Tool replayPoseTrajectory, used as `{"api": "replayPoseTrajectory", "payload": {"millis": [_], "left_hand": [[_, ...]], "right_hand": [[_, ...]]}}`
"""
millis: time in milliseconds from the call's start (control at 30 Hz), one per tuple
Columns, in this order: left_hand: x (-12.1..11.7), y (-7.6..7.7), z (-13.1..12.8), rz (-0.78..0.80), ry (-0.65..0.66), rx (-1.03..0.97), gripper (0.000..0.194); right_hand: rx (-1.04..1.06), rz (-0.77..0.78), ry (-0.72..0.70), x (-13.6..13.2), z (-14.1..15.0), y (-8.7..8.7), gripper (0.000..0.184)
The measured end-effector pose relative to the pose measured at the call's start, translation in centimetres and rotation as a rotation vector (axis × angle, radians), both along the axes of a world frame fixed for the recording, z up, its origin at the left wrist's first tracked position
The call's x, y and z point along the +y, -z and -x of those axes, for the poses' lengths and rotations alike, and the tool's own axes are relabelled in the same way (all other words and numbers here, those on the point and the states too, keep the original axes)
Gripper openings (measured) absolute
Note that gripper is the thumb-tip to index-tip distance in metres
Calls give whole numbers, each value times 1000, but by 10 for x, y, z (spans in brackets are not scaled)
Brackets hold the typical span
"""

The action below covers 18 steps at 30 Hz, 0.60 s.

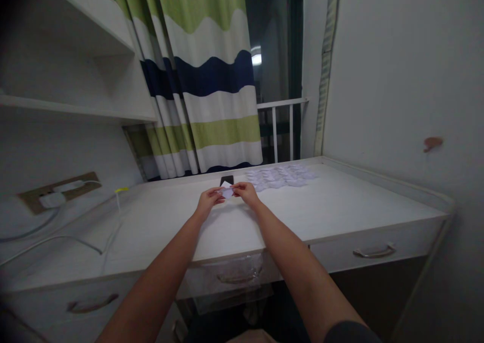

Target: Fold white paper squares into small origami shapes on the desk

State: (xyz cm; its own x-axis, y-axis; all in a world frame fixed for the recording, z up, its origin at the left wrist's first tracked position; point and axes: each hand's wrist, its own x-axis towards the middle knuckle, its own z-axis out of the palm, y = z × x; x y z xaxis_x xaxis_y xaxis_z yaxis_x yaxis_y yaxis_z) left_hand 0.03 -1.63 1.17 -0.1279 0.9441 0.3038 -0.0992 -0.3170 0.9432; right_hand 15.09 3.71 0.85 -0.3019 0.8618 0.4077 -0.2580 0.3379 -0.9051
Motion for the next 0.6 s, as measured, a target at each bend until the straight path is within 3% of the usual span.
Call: {"api": "replayPoseTrajectory", "payload": {"millis": [600], "left_hand": [[2, -3, -2, -10, -104, 17, 21]], "right_hand": [[-15, -59, 7, 0, 0, -3, 15]]}}
